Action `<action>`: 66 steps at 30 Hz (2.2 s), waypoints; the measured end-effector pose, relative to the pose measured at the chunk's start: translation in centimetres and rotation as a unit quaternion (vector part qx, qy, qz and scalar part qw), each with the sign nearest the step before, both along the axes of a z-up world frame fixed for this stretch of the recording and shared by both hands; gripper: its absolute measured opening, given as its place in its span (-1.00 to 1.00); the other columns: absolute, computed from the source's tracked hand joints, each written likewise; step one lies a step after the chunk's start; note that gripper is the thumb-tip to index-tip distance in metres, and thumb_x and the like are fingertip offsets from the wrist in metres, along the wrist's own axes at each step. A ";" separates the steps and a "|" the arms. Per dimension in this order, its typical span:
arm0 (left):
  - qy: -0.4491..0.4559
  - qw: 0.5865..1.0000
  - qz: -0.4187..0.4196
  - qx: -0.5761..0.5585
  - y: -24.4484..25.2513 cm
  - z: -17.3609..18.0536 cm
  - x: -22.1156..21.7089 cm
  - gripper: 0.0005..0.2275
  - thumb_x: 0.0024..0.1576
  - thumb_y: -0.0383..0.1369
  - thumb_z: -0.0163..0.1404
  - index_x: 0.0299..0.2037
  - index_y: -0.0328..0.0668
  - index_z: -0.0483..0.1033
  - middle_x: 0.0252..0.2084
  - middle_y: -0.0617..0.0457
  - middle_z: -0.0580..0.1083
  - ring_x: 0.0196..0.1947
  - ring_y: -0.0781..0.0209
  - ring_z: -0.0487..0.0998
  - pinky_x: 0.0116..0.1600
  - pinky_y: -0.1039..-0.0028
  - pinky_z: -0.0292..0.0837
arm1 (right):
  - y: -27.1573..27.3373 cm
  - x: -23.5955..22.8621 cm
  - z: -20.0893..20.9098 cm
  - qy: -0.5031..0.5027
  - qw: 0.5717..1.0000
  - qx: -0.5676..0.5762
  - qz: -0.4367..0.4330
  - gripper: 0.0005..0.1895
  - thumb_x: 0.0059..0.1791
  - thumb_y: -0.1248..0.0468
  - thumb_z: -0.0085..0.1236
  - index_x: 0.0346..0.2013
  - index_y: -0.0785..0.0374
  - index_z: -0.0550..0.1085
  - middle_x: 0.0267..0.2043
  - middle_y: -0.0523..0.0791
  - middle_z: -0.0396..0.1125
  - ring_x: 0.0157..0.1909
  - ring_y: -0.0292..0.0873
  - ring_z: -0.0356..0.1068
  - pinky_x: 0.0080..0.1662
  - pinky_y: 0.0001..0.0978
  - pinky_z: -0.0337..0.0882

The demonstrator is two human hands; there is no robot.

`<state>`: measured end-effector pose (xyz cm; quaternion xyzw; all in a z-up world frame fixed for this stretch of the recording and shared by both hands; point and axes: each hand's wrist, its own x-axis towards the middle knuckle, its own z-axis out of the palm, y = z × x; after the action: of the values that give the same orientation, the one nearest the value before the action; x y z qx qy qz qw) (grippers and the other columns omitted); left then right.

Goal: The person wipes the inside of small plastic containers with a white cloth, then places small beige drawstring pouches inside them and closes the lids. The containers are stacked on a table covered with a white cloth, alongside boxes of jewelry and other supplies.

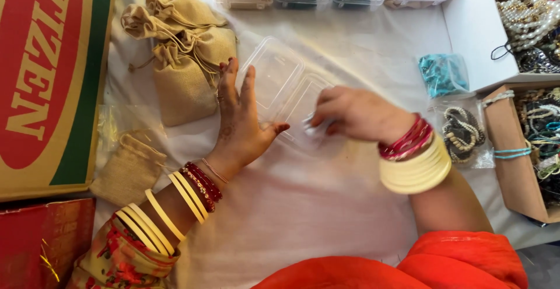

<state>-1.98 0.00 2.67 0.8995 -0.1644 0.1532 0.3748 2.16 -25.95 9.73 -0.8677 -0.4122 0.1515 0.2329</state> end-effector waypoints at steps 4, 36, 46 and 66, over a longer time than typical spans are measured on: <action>0.008 0.999 -0.002 0.043 -0.5 0.7 -0.4 0.00 -0.18 -0.08 0.44 0.41 -0.20 0.06 0.46 -0.36 -0.18 0.49 -0.43 -0.26 0.50 -0.21 -0.27 | -1.0 1.4 0.7 0.061 0.991 0.005 -0.121 -0.69 -0.22 0.36 0.35 -0.18 0.15 0.62 -0.12 -0.12 0.43 -0.11 -0.10 0.50 -0.07 -0.28 0.50; 0.036 0.990 -0.046 0.131 -0.8 1.2 -1.0 -0.04 -0.20 0.10 0.36 0.37 -0.08 0.14 0.45 -0.17 -0.01 0.51 -0.24 -0.24 0.38 -0.35 -0.34 | 2.0 -1.1 0.1 0.051 0.996 0.048 0.049 -0.81 -0.13 0.30 0.33 -0.25 0.19 0.55 -0.17 -0.09 0.40 -0.08 -0.04 0.44 -0.04 -0.22 0.45; 0.039 0.984 -0.042 0.171 -1.0 1.3 -1.0 -0.03 -0.22 0.11 0.35 0.38 -0.03 0.15 0.45 -0.22 -0.05 0.50 -0.30 -0.28 0.36 -0.36 -0.32 | 1.0 1.4 -4.0 -0.145 0.951 0.121 -0.246 -0.81 -0.05 0.31 0.34 -0.15 0.22 0.59 -0.12 -0.05 0.46 -0.09 -0.07 0.47 0.00 -0.26 0.48; 0.042 0.984 -0.045 0.165 -0.8 1.1 -0.9 0.00 -0.25 0.15 0.35 0.39 -0.04 0.13 0.43 -0.22 -0.03 0.48 -0.31 -0.26 0.35 -0.34 -0.28 | 2.5 0.5 -3.2 -0.100 0.975 0.153 -0.123 -0.76 -0.04 0.31 0.31 -0.08 0.21 0.59 -0.07 -0.02 0.40 -0.07 -0.03 0.45 0.00 -0.27 0.47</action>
<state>-2.87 -0.82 3.76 0.9463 -0.2121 0.0686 0.2341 2.63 -23.49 6.51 -0.8765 -0.3418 -0.0311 0.3376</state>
